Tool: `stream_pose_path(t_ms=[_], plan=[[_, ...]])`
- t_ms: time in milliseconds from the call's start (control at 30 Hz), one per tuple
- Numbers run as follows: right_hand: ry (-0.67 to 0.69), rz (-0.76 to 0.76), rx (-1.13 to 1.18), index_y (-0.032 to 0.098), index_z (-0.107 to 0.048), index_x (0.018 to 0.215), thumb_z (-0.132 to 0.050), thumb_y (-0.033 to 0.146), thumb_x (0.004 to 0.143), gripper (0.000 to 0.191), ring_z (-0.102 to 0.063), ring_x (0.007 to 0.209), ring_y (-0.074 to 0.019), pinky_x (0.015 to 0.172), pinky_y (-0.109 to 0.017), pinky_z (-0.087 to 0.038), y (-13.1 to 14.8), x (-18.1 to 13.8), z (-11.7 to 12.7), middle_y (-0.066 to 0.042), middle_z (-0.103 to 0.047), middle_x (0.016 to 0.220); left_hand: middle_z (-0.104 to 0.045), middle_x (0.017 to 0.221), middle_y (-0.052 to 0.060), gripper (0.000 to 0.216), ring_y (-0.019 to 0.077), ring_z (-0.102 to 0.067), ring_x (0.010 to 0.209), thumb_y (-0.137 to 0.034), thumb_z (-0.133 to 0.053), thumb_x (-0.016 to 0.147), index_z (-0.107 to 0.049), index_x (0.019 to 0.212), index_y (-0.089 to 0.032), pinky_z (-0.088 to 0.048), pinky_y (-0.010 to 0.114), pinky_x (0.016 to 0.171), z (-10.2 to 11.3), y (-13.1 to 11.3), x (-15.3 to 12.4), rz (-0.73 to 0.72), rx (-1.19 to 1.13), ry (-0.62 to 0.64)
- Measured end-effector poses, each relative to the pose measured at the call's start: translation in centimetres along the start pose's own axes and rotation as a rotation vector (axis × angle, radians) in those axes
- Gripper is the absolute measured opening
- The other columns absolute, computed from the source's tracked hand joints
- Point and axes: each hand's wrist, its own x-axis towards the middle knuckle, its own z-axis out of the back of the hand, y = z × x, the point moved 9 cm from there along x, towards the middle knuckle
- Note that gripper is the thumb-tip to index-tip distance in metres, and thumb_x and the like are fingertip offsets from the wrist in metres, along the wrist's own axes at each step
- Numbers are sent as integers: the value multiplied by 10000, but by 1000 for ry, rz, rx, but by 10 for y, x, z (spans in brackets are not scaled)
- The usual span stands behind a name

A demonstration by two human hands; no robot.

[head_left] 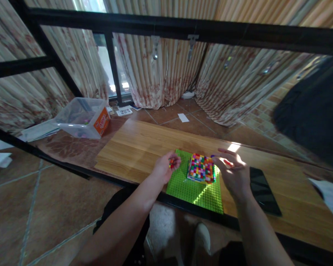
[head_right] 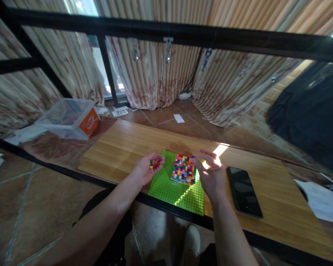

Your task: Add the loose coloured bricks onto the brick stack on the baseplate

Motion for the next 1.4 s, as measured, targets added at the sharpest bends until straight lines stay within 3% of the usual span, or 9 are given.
stream_pose_path(t_ms=[67,167,567,933,1167,1267,1400], plan=[[47,-122,51,215,-733,826,-707,462,699,278,-620,1014,-263,833,-435,-516,-18,1,2,-102,-644,1164,-571,595,9,183,59,-541,528,-138,-531,848,-574,671,-121,-398,149,506,11,-4,5,-68,-11,-90],[99,-223,105,210,-734,829,-736,469,659,310,-624,1020,-269,815,-412,-524,-34,-1,1,-102,-649,1153,-555,593,-7,144,52,-527,524,-104,-563,805,-559,663,-128,-376,145,499,15,-7,8,-113,12,-124],[152,-311,189,185,-731,792,-802,438,570,344,-645,948,-257,772,-373,-534,-44,-5,-12,-121,-691,1084,-609,683,48,217,71,-580,604,7,-443,822,-621,749,-92,-433,172,584,-14,5,-7,-32,189,94],[138,-517,520,206,-705,810,-823,313,539,314,-656,748,-176,720,-326,-538,-67,-14,-31,-31,-723,815,-624,687,47,202,61,-558,561,-18,-448,837,-634,835,-98,-393,171,533,-17,4,-13,-55,243,140],[137,-487,539,226,-703,811,-802,285,566,271,-642,731,-163,713,-309,-532,-68,-14,-35,-14,-717,802,-637,693,37,136,36,-506,521,-65,-501,847,-626,873,-114,-340,146,496,-19,5,-12,-58,267,152],[160,-467,533,216,-703,818,-797,313,585,268,-647,737,-170,736,-325,-527,-66,-15,-35,-18,-715,809,-630,687,25,70,24,-481,505,-107,-546,847,-601,806,-120,-314,136,479,-20,6,-12,-61,273,172],[160,-443,479,215,-705,889,-792,343,609,320,-657,807,-192,794,-360,-520,-61,-14,-29,-32,-720,880,-593,652,4,166,7,-426,465,-189,-588,851,-561,703,-120,-239,129,429,-25,6,-13,-77,319,257]])
